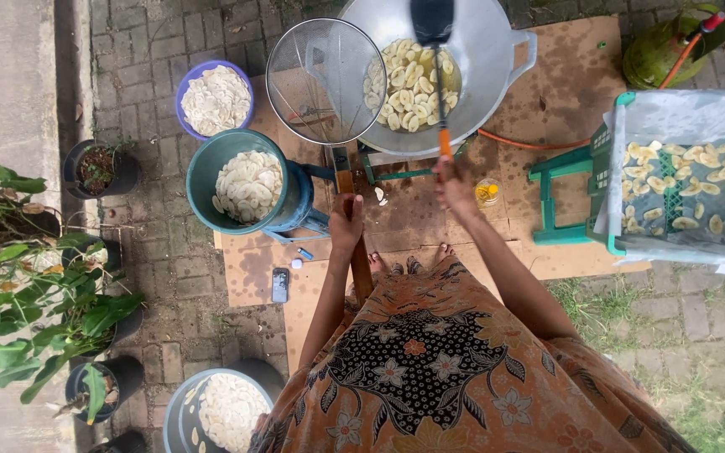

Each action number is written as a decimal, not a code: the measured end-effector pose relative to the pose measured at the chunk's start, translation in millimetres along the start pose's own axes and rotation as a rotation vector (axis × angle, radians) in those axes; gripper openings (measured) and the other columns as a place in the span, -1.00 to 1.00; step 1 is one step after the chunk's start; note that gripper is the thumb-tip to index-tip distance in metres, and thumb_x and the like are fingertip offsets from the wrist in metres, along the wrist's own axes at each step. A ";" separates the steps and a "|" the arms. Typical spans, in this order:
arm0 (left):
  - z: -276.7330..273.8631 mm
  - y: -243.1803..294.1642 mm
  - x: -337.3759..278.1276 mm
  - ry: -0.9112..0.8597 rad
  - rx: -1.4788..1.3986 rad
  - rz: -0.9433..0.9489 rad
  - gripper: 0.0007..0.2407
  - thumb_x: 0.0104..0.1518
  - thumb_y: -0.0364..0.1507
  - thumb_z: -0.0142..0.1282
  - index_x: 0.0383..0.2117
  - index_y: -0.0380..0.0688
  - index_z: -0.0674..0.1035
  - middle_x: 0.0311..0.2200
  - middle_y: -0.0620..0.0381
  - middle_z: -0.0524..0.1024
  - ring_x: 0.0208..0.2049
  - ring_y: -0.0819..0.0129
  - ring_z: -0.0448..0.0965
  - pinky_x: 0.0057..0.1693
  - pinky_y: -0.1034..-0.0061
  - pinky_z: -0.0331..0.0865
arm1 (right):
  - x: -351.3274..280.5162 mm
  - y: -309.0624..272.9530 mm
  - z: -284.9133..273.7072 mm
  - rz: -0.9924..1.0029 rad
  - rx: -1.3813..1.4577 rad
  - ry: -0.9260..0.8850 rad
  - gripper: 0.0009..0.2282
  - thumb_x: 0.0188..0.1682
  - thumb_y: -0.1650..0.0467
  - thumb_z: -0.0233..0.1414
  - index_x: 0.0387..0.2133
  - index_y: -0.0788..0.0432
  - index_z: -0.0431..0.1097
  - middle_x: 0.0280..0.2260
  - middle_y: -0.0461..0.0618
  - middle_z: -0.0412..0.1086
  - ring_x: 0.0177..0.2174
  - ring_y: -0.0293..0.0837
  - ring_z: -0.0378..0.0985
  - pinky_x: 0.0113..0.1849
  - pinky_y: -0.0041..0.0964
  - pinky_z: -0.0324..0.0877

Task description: Frying a batch of crackers in a large wok filled with oil, using a spatula and slotted spoon to stir them.

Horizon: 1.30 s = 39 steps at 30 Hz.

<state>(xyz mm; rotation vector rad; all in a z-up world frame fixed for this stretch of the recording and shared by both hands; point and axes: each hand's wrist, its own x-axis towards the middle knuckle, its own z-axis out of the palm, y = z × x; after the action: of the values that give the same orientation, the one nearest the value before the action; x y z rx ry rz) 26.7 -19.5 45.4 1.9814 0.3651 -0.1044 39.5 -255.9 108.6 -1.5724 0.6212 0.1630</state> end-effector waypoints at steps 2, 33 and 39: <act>-1.7 34.2 -14.6 -0.015 -0.071 -0.019 -0.72 0.20 -0.14 -0.09 -0.28 -0.06 0.51 -0.66 -0.08 0.47 -0.68 0.17 0.56 -0.43 0.38 0.48 | -14.3 2.0 28.6 -0.005 0.106 -0.105 -0.60 0.04 0.06 -0.23 -0.37 0.12 0.35 -0.73 -0.12 0.20 -0.76 -0.27 0.26 -0.75 -0.48 0.28; -13.9 72.0 -34.5 -0.180 -0.243 0.010 -0.74 0.11 -0.20 0.08 -0.38 -0.15 0.53 -0.51 0.00 0.49 -0.36 0.22 0.50 -0.13 0.35 0.35 | -76.1 53.5 118.6 0.009 0.026 -0.232 -0.51 0.02 0.07 -0.29 -0.10 0.26 0.22 -0.29 0.22 0.29 -0.36 0.08 0.45 -0.35 -0.11 0.43; -6.6 64.7 -15.8 -0.226 -0.313 0.124 -0.71 0.15 -0.19 0.05 -0.42 -0.22 0.48 -0.56 0.04 0.42 -0.42 0.30 0.41 -0.23 0.39 0.33 | -98.7 46.4 120.8 0.360 0.258 -0.350 -0.27 -0.04 -0.16 -0.38 0.07 0.22 0.13 -0.27 0.17 0.35 -0.39 -0.10 0.49 -0.42 -0.24 0.52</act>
<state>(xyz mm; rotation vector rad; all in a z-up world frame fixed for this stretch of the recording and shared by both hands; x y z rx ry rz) 30.6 -41.8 108.4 1.6571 0.1032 -0.1786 -33.7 -110.9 99.4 -1.1377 0.6146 0.5918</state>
